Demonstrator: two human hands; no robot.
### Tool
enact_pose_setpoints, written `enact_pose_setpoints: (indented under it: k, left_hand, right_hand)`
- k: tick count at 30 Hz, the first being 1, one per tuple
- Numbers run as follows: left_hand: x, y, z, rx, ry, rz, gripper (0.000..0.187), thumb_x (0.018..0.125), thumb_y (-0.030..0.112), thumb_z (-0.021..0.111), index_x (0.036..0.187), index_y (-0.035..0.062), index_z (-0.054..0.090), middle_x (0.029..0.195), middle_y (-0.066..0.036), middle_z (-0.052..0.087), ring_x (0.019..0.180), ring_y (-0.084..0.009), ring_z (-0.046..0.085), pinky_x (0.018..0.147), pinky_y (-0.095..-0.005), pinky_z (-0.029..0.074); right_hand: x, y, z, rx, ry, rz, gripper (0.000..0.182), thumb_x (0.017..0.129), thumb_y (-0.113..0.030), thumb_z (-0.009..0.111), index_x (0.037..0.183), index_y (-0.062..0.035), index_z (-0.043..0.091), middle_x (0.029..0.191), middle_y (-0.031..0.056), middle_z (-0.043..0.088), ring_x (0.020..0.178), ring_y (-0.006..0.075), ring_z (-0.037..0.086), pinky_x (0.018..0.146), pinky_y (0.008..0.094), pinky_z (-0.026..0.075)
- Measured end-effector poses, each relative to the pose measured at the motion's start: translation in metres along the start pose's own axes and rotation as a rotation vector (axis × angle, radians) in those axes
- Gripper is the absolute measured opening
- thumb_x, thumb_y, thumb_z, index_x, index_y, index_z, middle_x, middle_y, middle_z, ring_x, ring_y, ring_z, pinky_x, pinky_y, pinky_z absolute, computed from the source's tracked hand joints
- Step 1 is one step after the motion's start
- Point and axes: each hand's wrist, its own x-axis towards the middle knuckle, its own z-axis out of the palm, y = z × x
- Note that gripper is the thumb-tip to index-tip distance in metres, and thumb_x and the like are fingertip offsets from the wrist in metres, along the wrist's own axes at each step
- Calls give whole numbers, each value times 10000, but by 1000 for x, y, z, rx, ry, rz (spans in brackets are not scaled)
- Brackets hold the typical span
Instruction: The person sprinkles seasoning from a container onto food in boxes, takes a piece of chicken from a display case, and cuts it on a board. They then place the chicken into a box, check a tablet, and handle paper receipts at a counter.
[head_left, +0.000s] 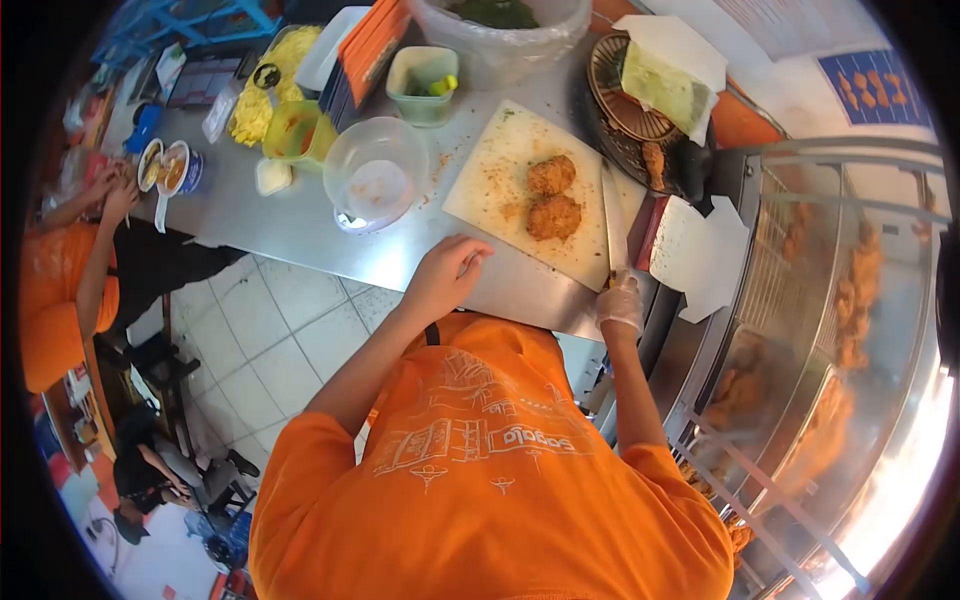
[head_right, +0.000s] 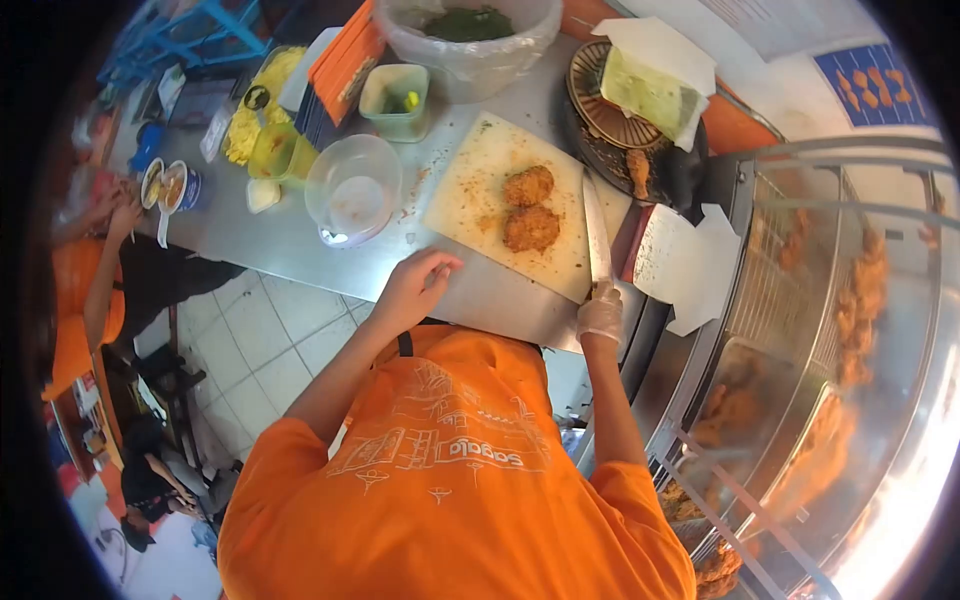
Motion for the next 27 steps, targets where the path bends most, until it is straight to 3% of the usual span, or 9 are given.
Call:
enact_pose_setpoints:
  k: [2,5,6,8,10,14,16,23,27]
  left_hand:
    - [30,11,-1,89,-28,116,241,876,20,563,1098,51,653,1095,-106,666,974,-293,594,880,-382,495]
    - [78,31,-1,353,28,362,368,833,8,578,1194,64,618,1227,-85,625,1068,-307,547,929,-392,471]
    - [97,38,1,435,47,429,469,828,-9,561,1287,86,565,1332,-67,565,1102,-314,522,943,-405,457]
    - [132,44,8,515,63,504,573,824,-27,544,1380,109,513,1438,-50,504,1135,-321,497,956,-419,444]
    - [164,41,15,911,8,587,696,820,-17,556,1482,125,392,1569,29,348,1177,-302,466,985,-387,430]
    - [204,9,33,1122,-135,524,715,841,-20,539,1514,131,353,1595,50,305,1210,-275,461,996,-383,406]
    - [212,-8,42,1151,-137,538,749,820,-50,543,1521,122,345,1606,33,292,1227,-259,462,951,-383,398]
    - [237,-15,34,1283,-342,501,694,810,-42,560,1475,94,416,1527,23,435,1170,-209,501,913,-382,388]
    - [233,-15,35,1131,-337,535,733,775,-63,585,1471,97,420,1539,18,419,1157,-214,508,901,-379,387]
  right_hand:
    - [-3,16,11,2,128,-30,278,917,-130,494,1193,-101,484,1058,234,634,939,434,656,764,508,527]
    - [-15,20,-1,339,-36,35,241,1006,-266,484,1170,-94,440,709,206,655,678,427,659,607,535,487]
    - [-27,-1,-22,324,89,-130,293,1017,-265,477,1268,-123,425,705,215,644,611,386,642,564,506,487]
    - [-25,-33,-39,338,-1,-229,478,1011,-254,496,1446,-146,331,705,202,644,599,368,636,562,483,490]
    - [-18,-66,-60,309,-105,-268,659,990,-153,488,1562,-179,161,811,218,672,679,377,662,607,476,507]
    - [7,-84,-42,151,-215,-276,785,939,-50,471,1587,-222,62,920,238,678,748,378,672,646,469,521]
    - [11,-80,-21,175,-65,-359,843,889,-6,469,1589,-209,46,971,241,674,790,371,679,671,450,540]
    - [31,-98,-41,-38,-330,-310,919,819,20,526,1587,-142,47,824,244,671,668,382,663,588,465,525]
    - [12,-81,-27,126,-168,-397,929,809,32,525,1587,-137,47,831,247,666,655,390,649,582,474,510]
